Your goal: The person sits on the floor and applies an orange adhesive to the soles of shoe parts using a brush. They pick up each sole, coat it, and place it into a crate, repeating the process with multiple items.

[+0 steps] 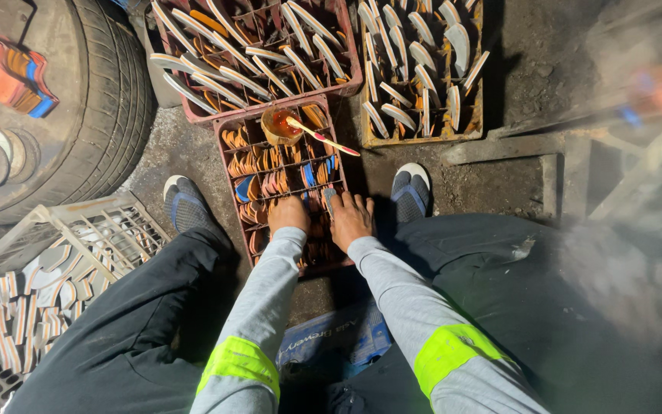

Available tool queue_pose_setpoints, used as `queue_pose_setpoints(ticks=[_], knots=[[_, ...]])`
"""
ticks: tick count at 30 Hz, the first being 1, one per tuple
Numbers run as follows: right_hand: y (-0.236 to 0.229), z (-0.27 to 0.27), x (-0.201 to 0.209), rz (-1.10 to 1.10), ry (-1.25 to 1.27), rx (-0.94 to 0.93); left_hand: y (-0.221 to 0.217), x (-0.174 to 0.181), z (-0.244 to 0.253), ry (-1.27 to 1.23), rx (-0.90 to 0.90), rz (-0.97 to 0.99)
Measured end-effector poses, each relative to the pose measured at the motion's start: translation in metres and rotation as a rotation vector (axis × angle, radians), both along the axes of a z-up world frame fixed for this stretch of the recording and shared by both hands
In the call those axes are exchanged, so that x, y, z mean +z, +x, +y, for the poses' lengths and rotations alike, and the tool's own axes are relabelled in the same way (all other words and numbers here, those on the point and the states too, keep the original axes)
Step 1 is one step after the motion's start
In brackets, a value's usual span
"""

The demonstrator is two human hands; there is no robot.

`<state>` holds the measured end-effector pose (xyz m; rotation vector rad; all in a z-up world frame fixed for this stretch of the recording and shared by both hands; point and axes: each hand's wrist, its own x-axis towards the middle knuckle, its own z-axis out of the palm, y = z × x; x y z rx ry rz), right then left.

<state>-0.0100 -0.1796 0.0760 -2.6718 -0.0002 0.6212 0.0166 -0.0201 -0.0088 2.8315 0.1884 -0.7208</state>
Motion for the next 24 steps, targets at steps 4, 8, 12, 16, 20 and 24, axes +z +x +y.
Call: queue_pose_setpoints(ticks=[4, 8, 12, 16, 20, 24], knots=[[0.000, 0.002, -0.001, -0.021, 0.014, -0.012, -0.005, -0.006, 0.005, 0.032, -0.115, -0.066], [-0.002, 0.000, -0.004, -0.050, 0.014, -0.016, -0.007, -0.010, -0.003, 0.041, -0.032, -0.112], [-0.002, 0.000, -0.007, -0.074, 0.011, -0.013, -0.009, -0.004, -0.007, 0.056, 0.015, -0.086], [-0.001, 0.002, -0.005, -0.048, 0.025, -0.018, -0.007, 0.001, -0.007, 0.033, 0.050, -0.002], [-0.001, -0.001, -0.003, -0.028, 0.021, -0.016, -0.004, -0.005, -0.009, 0.063, 0.015, -0.075], [0.000, 0.001, -0.003, -0.034, 0.034, -0.031, -0.008, -0.016, -0.003, 0.044, 0.047, -0.065]])
